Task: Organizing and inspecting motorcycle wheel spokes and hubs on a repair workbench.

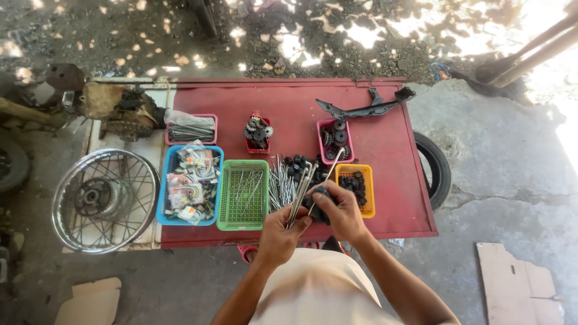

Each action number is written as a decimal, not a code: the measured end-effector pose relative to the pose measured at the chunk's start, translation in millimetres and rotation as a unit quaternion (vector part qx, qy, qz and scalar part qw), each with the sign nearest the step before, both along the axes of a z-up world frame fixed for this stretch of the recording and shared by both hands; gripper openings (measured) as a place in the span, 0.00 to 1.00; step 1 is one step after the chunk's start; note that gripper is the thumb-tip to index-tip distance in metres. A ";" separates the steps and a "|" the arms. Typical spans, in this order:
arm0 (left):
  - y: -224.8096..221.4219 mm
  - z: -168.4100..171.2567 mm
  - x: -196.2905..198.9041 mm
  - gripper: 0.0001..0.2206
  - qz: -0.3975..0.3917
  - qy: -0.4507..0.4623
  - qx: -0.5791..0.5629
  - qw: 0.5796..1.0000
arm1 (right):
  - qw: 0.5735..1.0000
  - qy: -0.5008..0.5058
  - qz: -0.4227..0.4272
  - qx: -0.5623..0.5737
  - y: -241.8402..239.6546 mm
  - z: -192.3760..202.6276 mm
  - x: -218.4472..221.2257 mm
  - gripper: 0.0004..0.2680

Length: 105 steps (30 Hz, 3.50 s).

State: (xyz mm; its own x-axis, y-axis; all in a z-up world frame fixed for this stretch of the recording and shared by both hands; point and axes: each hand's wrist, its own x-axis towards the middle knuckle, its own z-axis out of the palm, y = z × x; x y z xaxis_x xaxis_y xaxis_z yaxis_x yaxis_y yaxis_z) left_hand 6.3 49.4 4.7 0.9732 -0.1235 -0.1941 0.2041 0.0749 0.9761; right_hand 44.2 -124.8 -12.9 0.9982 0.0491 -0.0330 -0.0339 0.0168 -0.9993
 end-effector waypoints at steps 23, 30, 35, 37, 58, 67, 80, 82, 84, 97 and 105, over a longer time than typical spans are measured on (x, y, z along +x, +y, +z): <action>150.0 -22.4 20.9 0.05 -0.154 0.040 -0.103 0.982 | 0.983 -0.028 -0.178 -0.046 127.5 44.6 -4.2 0.07; 152.1 -22.7 27.0 0.06 -0.147 0.037 -0.119 0.981 | 0.984 -0.017 -0.176 -0.031 161.1 29.6 -18.3 0.07; 156.6 -18.6 32.6 0.09 -0.120 0.054 -0.117 0.984 | 0.987 -0.025 -0.145 -0.059 168.2 18.3 -21.2 0.04; 155.6 -19.9 30.1 0.07 -0.121 0.058 -0.116 0.984 | 0.986 -0.025 -0.147 -0.080 153.7 25.4 -15.2 0.05; 2.3 -24.8 26.5 0.09 -0.005 -0.012 -0.086 0.996 | 0.989 -0.086 -0.117 -0.011 14.8 67.9 10.0 0.06; -44.4 -10.2 20.6 0.07 -0.009 -0.035 -0.028 0.999 | 0.992 -0.077 -0.101 0.008 -22.3 47.6 -6.4 0.07; -62.1 -19.8 -10.5 0.06 0.027 -0.008 -0.039 0.999 | 0.995 -0.078 -0.059 -0.019 -51.9 51.9 2.6 0.08; -53.6 -18.0 -10.8 0.06 0.047 -0.008 -0.048 0.998 | 0.996 -0.079 -0.019 -0.037 -33.2 38.2 -6.4 0.07; -38.8 -13.9 -6.5 0.04 0.058 -0.009 -0.069 0.996 | 0.994 -0.078 0.062 -0.037 -10.4 26.4 -16.9 0.07; 53.6 -0.9 15.8 0.05 0.067 -0.008 -0.176 0.982 | 0.995 -0.054 0.035 -0.073 87.1 41.3 7.7 0.04; 133.0 -102.3 34.5 0.15 0.113 0.119 0.099 0.981 | 0.971 0.113 -0.029 -0.208 155.1 -49.1 37.9 0.06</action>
